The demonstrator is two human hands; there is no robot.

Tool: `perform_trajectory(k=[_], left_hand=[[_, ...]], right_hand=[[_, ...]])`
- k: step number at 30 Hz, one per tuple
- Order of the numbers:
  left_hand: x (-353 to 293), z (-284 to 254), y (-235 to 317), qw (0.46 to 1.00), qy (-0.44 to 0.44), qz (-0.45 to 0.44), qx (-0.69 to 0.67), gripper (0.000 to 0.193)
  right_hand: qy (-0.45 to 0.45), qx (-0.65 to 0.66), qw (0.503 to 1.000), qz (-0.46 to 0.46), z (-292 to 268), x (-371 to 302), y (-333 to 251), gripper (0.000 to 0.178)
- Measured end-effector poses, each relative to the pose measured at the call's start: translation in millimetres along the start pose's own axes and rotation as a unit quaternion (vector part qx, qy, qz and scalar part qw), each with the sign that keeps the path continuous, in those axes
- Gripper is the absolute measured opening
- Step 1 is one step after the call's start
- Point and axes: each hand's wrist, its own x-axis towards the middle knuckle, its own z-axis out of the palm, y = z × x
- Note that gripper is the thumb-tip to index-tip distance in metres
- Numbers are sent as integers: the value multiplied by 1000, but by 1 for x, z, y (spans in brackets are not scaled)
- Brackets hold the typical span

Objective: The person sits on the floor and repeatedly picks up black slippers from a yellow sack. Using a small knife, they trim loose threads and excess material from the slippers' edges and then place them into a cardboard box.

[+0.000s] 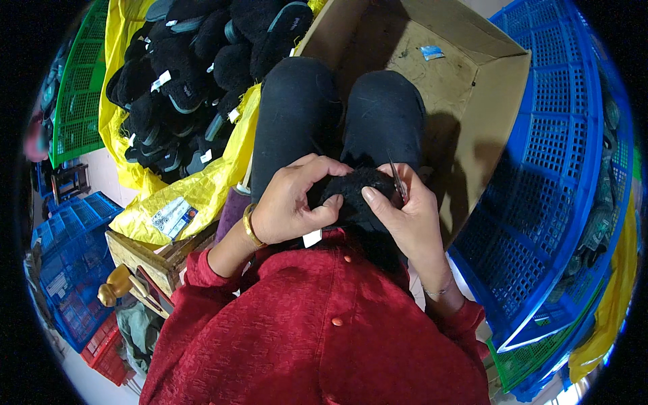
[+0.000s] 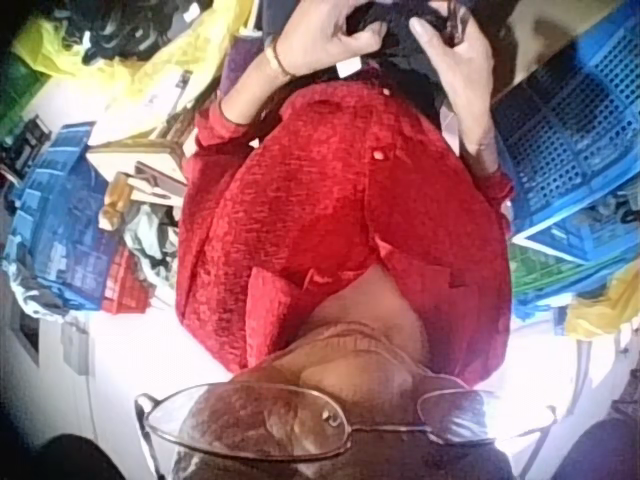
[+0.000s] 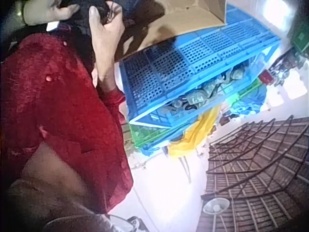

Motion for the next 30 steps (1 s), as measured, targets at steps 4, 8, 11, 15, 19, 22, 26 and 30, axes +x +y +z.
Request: perform_trajectory(k=[4,8,11,15,19,22,26,30], left_hand=[[-2,0,-1,1000,-4,-12,-12,32],[-2,0,1,999,-2,-17,-47,31],[-3,3,-1,998,29,1,-49,29],[-4,1,1,999,-1,-11,-45,34],[-3,-1,6,999,-22,33,-11,44],[-11,-7,9,994,-84,-69,-19,51],[-6,-13,43,981,2,90,171,57],[6,8,78,894,103,285,330,24]], right_hand=[[-13,12,1000,12,-3,-1,4,24],[-13,56,998,27,-7,-3,15,25],[-23,173,983,59,-6,-8,4,27],[2,92,995,-30,-9,-9,10,27],[-17,-15,994,-107,-12,-4,19,24],[5,28,998,-59,-17,-7,18,23],[23,86,994,56,-34,-17,21,29],[101,308,943,75,-41,-41,3,42]])
